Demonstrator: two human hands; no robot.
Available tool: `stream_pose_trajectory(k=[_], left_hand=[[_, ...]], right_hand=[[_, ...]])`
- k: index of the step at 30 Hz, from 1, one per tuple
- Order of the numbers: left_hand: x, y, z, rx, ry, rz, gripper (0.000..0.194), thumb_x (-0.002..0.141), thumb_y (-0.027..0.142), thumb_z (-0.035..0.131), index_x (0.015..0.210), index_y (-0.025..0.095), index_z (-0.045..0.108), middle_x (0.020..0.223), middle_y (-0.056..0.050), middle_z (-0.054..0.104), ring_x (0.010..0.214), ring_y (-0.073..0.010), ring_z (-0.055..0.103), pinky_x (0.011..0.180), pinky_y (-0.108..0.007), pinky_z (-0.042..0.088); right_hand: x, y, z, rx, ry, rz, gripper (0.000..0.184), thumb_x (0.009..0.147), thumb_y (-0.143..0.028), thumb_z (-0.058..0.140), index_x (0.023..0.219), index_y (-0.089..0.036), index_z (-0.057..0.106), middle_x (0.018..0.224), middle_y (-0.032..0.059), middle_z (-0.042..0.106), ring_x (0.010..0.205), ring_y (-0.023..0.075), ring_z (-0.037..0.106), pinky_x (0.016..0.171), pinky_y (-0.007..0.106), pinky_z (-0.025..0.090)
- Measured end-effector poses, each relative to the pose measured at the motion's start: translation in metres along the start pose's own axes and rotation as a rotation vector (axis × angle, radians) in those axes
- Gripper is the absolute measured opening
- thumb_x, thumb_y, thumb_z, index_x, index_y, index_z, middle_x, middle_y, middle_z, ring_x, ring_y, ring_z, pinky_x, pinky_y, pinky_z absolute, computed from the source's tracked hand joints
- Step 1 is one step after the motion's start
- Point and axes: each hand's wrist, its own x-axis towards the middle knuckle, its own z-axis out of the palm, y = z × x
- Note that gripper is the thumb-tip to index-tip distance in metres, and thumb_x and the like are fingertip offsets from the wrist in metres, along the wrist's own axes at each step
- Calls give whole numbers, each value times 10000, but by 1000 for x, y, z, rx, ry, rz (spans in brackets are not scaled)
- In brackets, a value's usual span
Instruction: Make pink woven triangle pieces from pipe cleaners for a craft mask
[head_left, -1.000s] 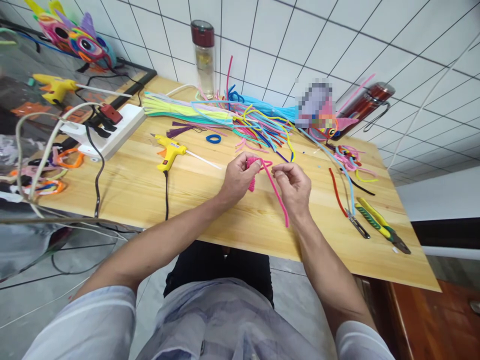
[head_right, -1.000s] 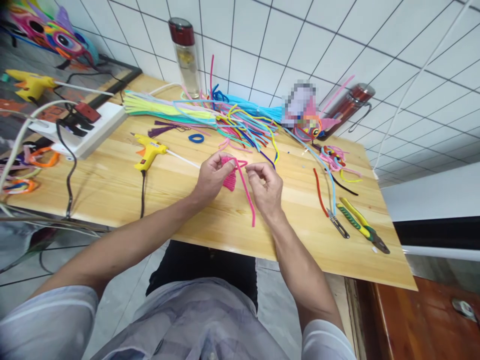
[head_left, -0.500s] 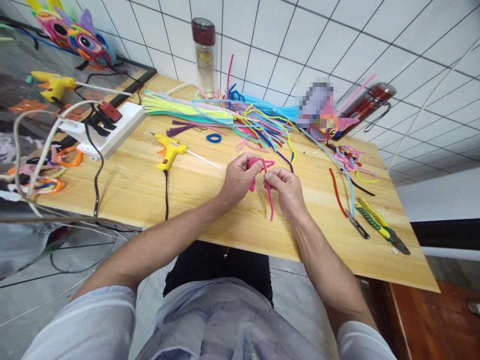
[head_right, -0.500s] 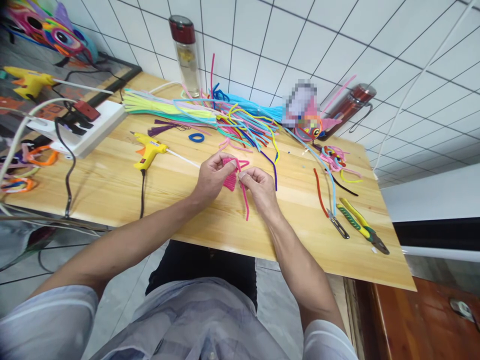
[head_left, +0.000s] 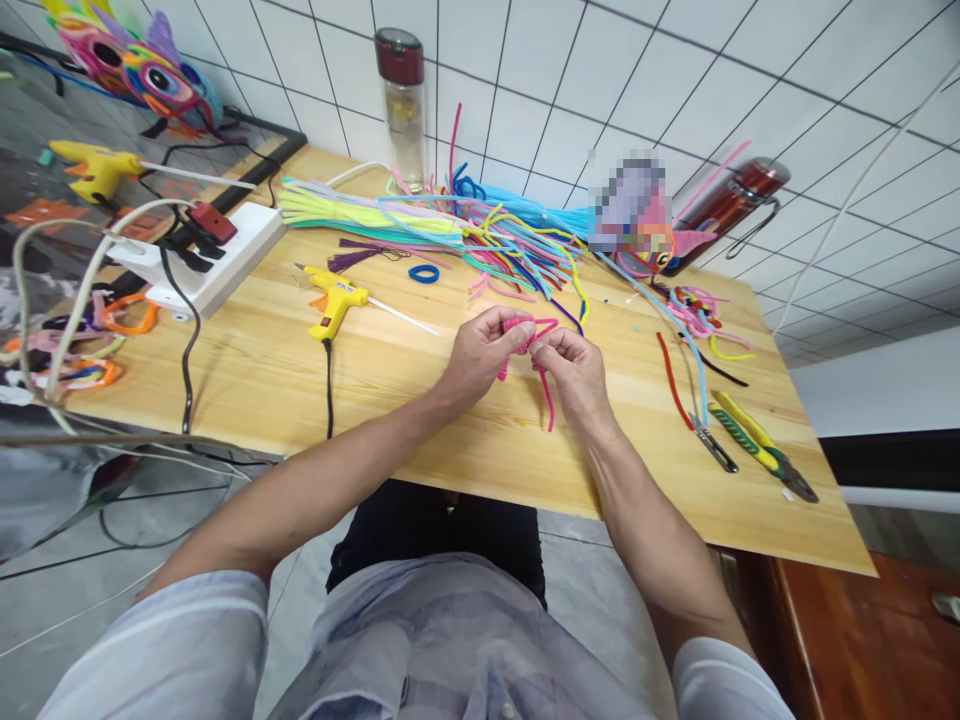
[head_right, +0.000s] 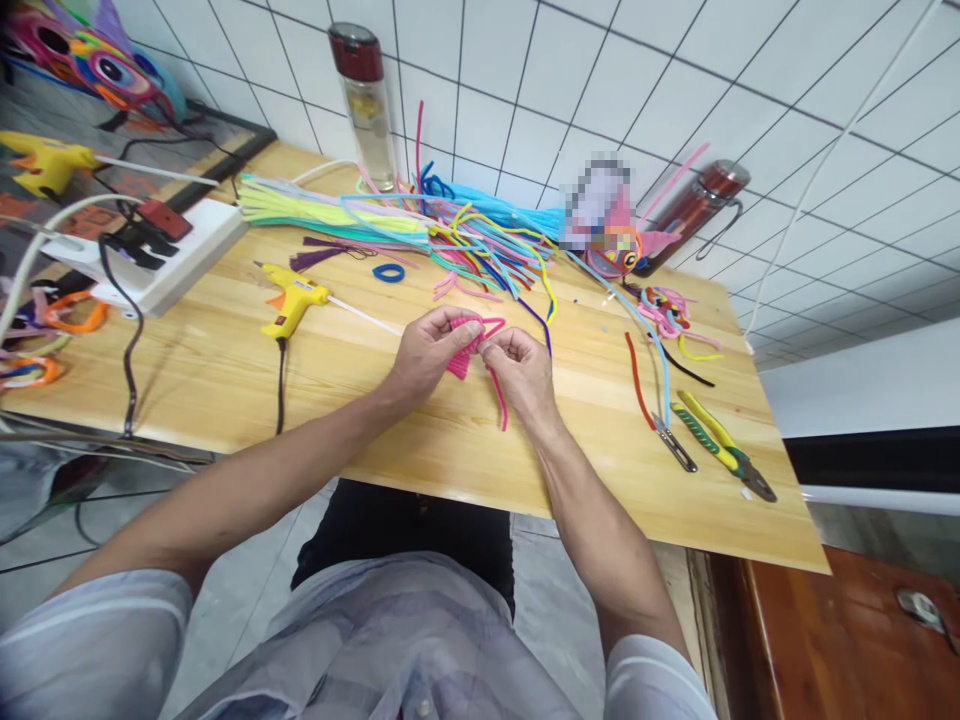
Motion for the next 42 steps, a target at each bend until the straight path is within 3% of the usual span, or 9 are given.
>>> stream_pose_trajectory(k=[6, 15, 23, 31, 36, 42], left_hand=[[-1, 3, 0, 28, 21, -7, 321, 818, 454, 911, 915, 177, 781, 720, 16, 673, 544, -83, 515, 470, -206, 443], [-1, 2, 0, 30, 46, -45, 258, 818, 407, 877, 889, 176, 785, 714, 8, 692, 552, -86, 529, 492, -208, 448], [5, -4, -2, -78, 78, -105, 265, 778, 381, 899, 867, 173, 761, 747, -1, 731, 618, -92, 605, 547, -198, 478], [10, -3, -3, -164, 114, -146, 183, 809, 301, 883, 832, 177, 751, 739, 1, 734, 642, -86, 637, 631, -201, 527], [10, -2, -5, -150, 106, -133, 199, 810, 319, 893, 833, 177, 756, 689, 23, 687, 602, -75, 590, 583, -194, 487], [8, -3, -3, -113, 79, -148, 280, 769, 397, 922, 834, 188, 748, 696, 17, 684, 575, -90, 565, 489, -203, 436]], right_hand=[[0, 4, 0, -92, 16, -69, 314, 801, -466, 855, 699, -244, 657, 605, -49, 562, 587, 125, 446, 581, 296, 352], [1, 3, 0, -116, 1, -84, 290, 807, -444, 840, 697, -251, 653, 598, -49, 524, 598, 132, 421, 578, 296, 333], [3, 3, -1, -66, -33, -23, 260, 766, -442, 832, 714, -249, 667, 664, -23, 644, 622, 144, 512, 611, 308, 405], [5, 1, -3, -28, -65, 26, 186, 737, -395, 807, 732, -246, 697, 678, -23, 653, 657, 152, 536, 644, 309, 433], [4, 0, -4, 12, -61, 9, 218, 806, -449, 778, 758, -250, 706, 711, -15, 645, 679, 161, 541, 689, 326, 476], [5, 1, -2, -43, -55, -5, 250, 770, -466, 829, 765, -250, 703, 713, -15, 658, 690, 166, 551, 666, 316, 461]])
